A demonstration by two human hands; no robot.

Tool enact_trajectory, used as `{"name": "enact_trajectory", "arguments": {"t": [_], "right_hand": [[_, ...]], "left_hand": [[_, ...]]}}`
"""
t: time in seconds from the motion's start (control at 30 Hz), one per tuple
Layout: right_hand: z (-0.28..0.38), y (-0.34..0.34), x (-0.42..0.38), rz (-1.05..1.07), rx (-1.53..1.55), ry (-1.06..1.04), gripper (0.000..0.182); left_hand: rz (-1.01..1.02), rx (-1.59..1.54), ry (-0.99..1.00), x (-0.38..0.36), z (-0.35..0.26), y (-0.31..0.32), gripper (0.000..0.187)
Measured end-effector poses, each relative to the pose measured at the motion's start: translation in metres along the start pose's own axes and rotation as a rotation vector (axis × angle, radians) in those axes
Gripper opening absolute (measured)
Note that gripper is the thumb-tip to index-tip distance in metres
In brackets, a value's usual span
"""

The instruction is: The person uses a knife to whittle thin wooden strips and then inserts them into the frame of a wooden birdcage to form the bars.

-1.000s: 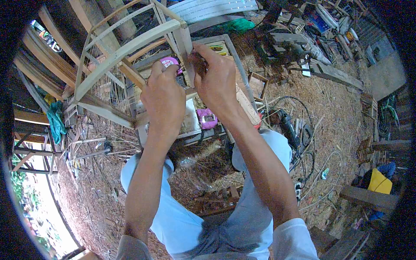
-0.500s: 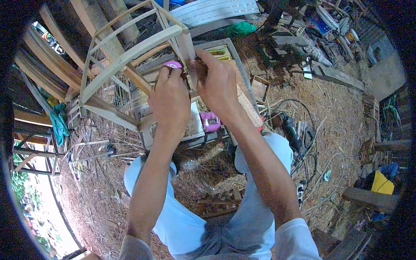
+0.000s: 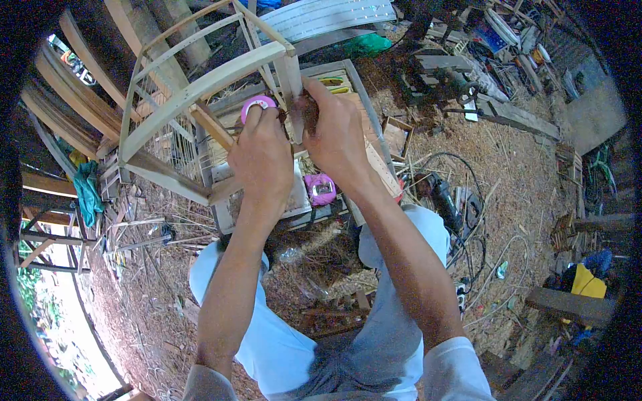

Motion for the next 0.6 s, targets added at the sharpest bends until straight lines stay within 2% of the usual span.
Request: {"name": "enact_trajectory", "arguments": {"t": [0.07, 0.13, 0.27, 0.6], "right_hand": [[-0.0002, -0.0001, -0.0012, -0.007, 0.024, 0.006, 0.032], [0.0017, -0.0005, -0.0024, -0.034, -0.010, -0.007, 0.026], [0.0054, -0.0022, -0.0018, -0.012, -0.024, 0.010, 0.027], [0.0067, -0.0025, -0.0010, -0.012, 0.008, 0.003, 0.026]], "left_hand": [[-0.057, 0.003, 0.037, -0.0020, 0.0014, 0.0007, 0.012], [-0.061, 0.004, 0.030, -0.0021, 0.0011, 0.0011, 0.013], [-0.104, 0.039, 0.056, -0.0025, 0.0008, 0.0036, 0.013], [-0.098, 0.047, 0.058, -0.0015, 0.0001, 0.0029, 0.015]]}}
Point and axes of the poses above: each hand's wrist, its own x-axis towards the middle knuckle, its own y-axis out of the palm, z = x × y, the point moved 4 cm from there along x, towards the middle knuckle, and after that the axes turned 8 degrees about -z, right-handed, at the moved point
